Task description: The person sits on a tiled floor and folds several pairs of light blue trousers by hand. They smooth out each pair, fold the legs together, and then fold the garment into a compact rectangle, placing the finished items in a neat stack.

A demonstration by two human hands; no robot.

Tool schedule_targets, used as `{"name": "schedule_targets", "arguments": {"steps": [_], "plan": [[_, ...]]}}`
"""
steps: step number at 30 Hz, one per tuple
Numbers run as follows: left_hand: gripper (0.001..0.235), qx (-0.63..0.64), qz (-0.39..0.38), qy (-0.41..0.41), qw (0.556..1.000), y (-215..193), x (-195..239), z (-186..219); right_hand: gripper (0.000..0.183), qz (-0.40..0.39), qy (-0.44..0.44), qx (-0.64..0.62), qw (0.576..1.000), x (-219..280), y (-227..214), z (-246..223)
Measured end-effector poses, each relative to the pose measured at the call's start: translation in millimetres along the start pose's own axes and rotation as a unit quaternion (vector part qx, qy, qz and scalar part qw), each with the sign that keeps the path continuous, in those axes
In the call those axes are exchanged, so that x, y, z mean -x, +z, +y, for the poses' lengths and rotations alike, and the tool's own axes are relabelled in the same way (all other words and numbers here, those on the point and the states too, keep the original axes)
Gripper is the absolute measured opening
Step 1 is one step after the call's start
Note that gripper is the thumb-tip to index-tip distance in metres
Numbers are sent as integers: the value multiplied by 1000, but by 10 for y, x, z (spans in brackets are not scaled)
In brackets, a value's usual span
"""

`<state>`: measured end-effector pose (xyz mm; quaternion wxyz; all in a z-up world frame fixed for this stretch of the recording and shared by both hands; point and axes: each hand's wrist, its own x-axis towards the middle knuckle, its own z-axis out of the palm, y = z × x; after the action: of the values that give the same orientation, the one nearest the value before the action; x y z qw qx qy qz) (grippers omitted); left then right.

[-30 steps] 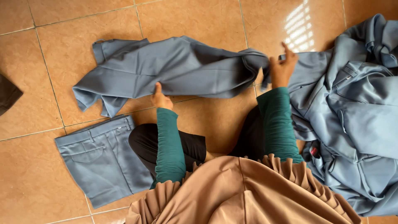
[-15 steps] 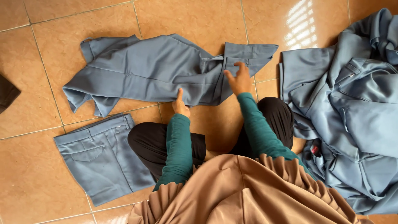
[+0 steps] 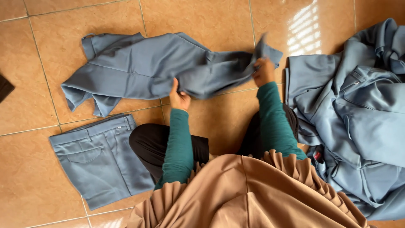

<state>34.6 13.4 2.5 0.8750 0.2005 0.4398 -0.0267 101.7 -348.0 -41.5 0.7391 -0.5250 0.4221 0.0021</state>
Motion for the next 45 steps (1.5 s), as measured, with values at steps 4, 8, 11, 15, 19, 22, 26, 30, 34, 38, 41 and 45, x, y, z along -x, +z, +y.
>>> {"name": "schedule_targets", "arguments": {"steps": [4, 8, 11, 15, 19, 22, 26, 30, 34, 38, 41, 45], "plan": [[33, -19, -1, 97, 995, 576, 207, 654, 31, -89, -18, -171, 981, 531, -182, -987], [31, -49, -34, 246, 967, 794, 808, 958, 67, -102, -105, -162, 976, 1201, -286, -1191], [26, -74, 12, 264, 962, 127, 366, 712, 57, -67, -79, -126, 987, 970, -636, -486], [58, 0, 171, 115, 979, -667, -102, 208, 30, 16, 15, -65, 998, 246, -1050, 744], [60, -20, 191, 68, 979, -691, 163, 57, 53, 74, 53, -2, 996, 240, -967, 694], [81, -66, 190, 89, 975, -572, 476, -181, 84, 134, 31, -56, 989, 813, -552, 67], [65, -324, 132, 350, 869, -1021, -3, -716, 60, 188, -37, 20, 981, 217, -949, 376], [37, -525, -21, 370, 766, -383, 57, -778, 52, 145, -34, 228, 962, -184, -1003, 211], [38, -606, -60, 455, 650, -22, -671, -665, 51, 63, 31, 158, 985, -2, -781, -91], [55, -684, -21, 450, 574, -57, -1583, -348, 38, -102, -24, 16, 994, 991, -86, -935], [64, -699, 11, 442, 563, -122, -1682, -19, 36, -216, -81, -67, 971, 1680, 290, -1420], [51, -646, -2, 525, 554, -225, -1735, 408, 45, -311, -154, -106, 932, 2071, 436, -1752]]}}
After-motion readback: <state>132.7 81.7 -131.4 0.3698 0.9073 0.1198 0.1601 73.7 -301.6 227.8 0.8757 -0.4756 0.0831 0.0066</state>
